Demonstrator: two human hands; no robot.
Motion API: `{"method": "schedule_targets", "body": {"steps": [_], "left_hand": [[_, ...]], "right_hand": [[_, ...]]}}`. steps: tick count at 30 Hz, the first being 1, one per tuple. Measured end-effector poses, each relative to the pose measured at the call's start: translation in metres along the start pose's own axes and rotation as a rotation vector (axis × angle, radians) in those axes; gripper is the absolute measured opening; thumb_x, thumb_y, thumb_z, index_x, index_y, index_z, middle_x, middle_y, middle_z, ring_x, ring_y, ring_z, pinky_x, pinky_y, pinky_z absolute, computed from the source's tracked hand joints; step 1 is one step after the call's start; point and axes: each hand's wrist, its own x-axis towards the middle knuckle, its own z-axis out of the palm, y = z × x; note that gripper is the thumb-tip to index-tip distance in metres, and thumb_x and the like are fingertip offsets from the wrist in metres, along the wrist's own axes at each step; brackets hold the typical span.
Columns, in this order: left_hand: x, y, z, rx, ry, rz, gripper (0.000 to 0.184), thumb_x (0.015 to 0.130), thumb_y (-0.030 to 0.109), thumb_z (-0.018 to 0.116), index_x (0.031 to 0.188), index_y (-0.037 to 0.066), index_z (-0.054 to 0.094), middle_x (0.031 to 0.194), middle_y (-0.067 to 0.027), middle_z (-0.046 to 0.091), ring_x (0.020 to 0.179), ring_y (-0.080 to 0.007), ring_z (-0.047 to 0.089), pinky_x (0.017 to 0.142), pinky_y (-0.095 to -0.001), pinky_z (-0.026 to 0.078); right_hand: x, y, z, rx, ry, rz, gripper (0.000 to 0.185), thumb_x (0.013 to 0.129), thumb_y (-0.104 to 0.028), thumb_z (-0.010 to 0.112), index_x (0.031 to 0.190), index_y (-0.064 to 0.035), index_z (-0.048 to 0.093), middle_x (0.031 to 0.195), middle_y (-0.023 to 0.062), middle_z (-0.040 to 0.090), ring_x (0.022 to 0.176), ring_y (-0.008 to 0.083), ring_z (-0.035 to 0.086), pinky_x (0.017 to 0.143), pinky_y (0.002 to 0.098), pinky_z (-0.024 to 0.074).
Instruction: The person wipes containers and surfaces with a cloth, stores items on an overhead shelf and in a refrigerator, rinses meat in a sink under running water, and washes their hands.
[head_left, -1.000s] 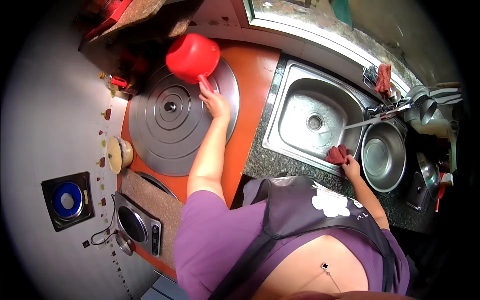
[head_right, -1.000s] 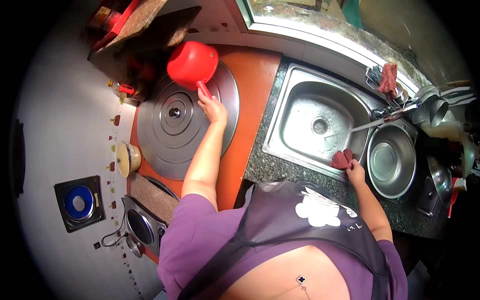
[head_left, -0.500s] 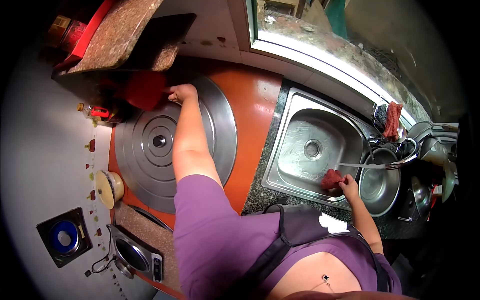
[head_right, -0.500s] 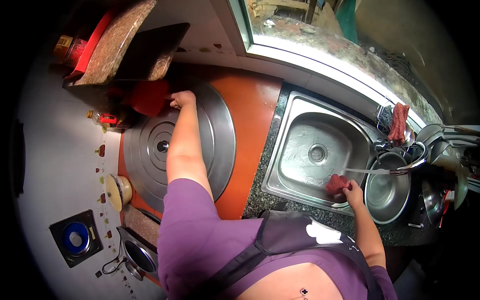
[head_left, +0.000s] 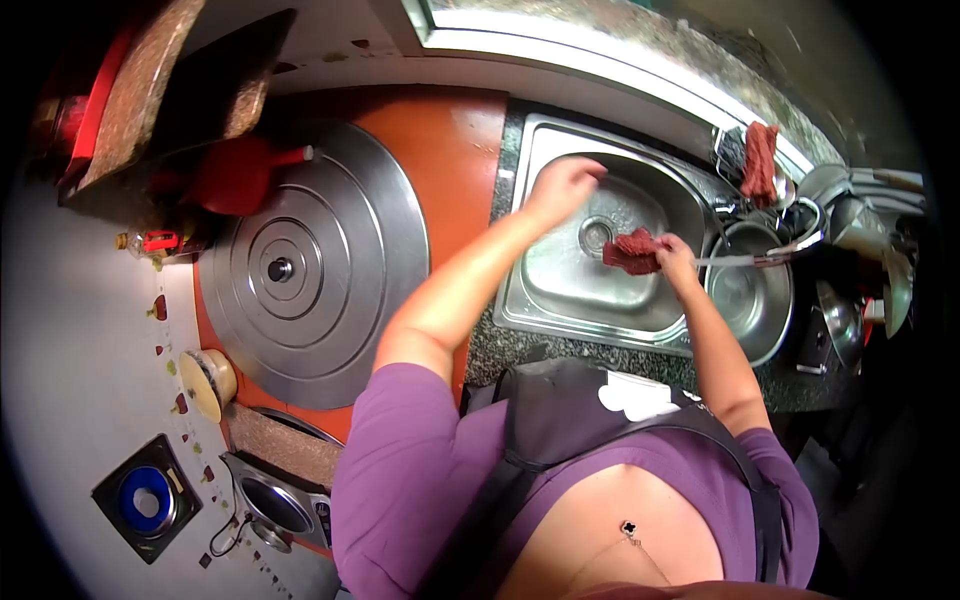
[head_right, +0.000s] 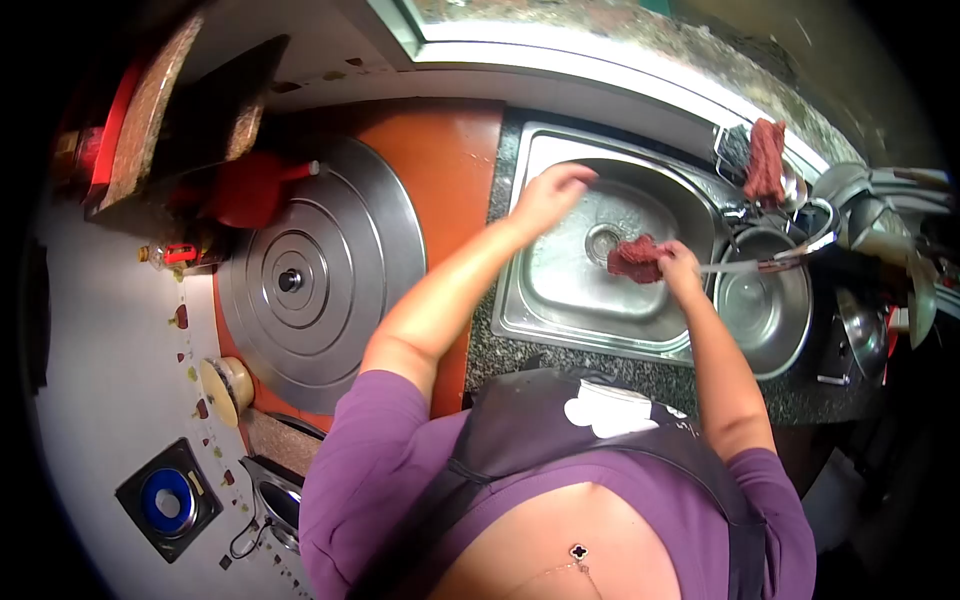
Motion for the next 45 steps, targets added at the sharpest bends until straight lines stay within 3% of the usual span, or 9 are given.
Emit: {"method": "schedule_targets", "body": {"steps": [5,9,13,14,22,27,33,40,45], "left_hand": [[0.002,0.059,0.197,-0.156,-0.252,0.141,0.025,0.089,0.026,0.061,0.104,0.009,0.072,0.100,-0.0169,0.069,0.093,-0.0339,0.067,0.084,-0.0407,0.053],[0.019,0.070,0.245,0.146,-0.353,0.096,0.042,0.089,0.044,0.057,0.095,0.005,0.069,0.098,-0.0214,0.068,0.094,-0.0425,0.063,0.083,-0.0494,0.050],[0.027,0.065,0.240,0.261,-0.483,0.095,0.045,0.095,0.045,0.049,0.094,0.004,0.068,0.099,-0.0223,0.068,0.099,-0.0419,0.062,0.087,-0.0481,0.048],[0.026,0.063,0.229,0.274,-0.489,0.096,0.045,0.095,0.045,0.049,0.094,0.004,0.068,0.099,-0.0223,0.068,0.099,-0.0419,0.062,0.087,-0.0481,0.048],[-0.037,0.034,0.187,0.113,-0.296,-0.189,0.032,0.092,0.032,0.066,0.108,0.005,0.060,0.095,-0.0169,0.070,0.094,-0.0335,0.068,0.085,-0.0402,0.051],[-0.045,0.064,0.211,0.164,-0.245,-0.331,0.032,0.082,0.026,0.078,0.091,0.004,0.057,0.082,-0.0123,0.069,0.074,-0.0188,0.067,0.068,-0.0346,0.054],[-0.039,0.031,0.225,-0.283,-0.317,-0.424,0.077,0.087,0.037,0.075,0.137,-0.004,0.033,0.121,-0.0166,0.057,0.107,-0.0217,0.061,0.079,-0.0335,0.056],[-0.035,0.055,0.188,-0.265,-0.413,-0.567,0.053,0.083,0.027,0.079,0.121,0.001,0.052,0.102,-0.0120,0.066,0.095,-0.0219,0.066,0.084,-0.0367,0.055],[-0.045,0.029,0.161,0.655,-0.572,-0.295,0.029,0.083,0.021,0.077,0.105,0.006,0.064,0.096,-0.0119,0.069,0.086,-0.0234,0.067,0.081,-0.0346,0.054]], "right_hand": [[0.014,0.038,0.003,0.543,-0.040,-0.188,0.024,0.096,-0.028,0.057,0.109,-0.0090,0.062,0.104,0.0021,0.064,0.091,0.0133,0.062,0.079,0.0313,0.0512],[-0.016,0.051,-0.011,1.264,0.030,0.213,0.032,0.097,-0.034,0.057,0.120,-0.0122,0.057,0.111,0.0009,0.060,0.101,0.0133,0.059,0.087,0.0324,0.0488],[-0.051,-0.016,-0.023,1.091,0.225,0.089,0.042,0.097,-0.043,0.057,0.125,-0.0128,0.053,0.109,0.0005,0.060,0.104,0.0161,0.059,0.090,0.0340,0.0452],[-0.062,-0.030,-0.031,1.164,0.213,0.163,0.026,0.094,-0.020,0.055,0.116,-0.0070,0.058,0.113,0.0059,0.062,0.108,0.0189,0.059,0.094,0.0361,0.0479],[-0.064,0.000,-0.056,1.100,-0.064,0.113,0.023,0.084,-0.001,0.045,0.102,-0.0053,0.058,0.096,0.0060,0.062,0.094,0.0173,0.059,0.087,0.0319,0.0469],[-0.078,-0.005,-0.056,0.305,-0.213,-0.324,0.097,0.066,-0.015,0.084,0.147,-0.0142,0.030,0.137,0.0175,0.038,0.118,0.0315,0.055,0.103,0.0390,0.0455],[-0.060,0.003,-0.048,0.168,0.065,-0.368,0.070,0.068,-0.024,0.085,0.129,-0.0148,0.052,0.120,0.0182,0.056,0.111,0.0341,0.059,0.094,0.0418,0.0499],[-0.064,0.009,-0.076,0.718,0.005,-0.125,0.032,0.088,0.003,0.050,0.115,-0.0020,0.066,0.104,0.0093,0.070,0.093,0.0176,0.067,0.083,0.0301,0.0537],[-0.071,0.014,-0.071,1.113,-0.180,0.077,0.022,0.093,-0.002,0.050,0.113,-0.0020,0.059,0.102,0.0100,0.069,0.092,0.0165,0.067,0.076,0.0285,0.0540]]}}
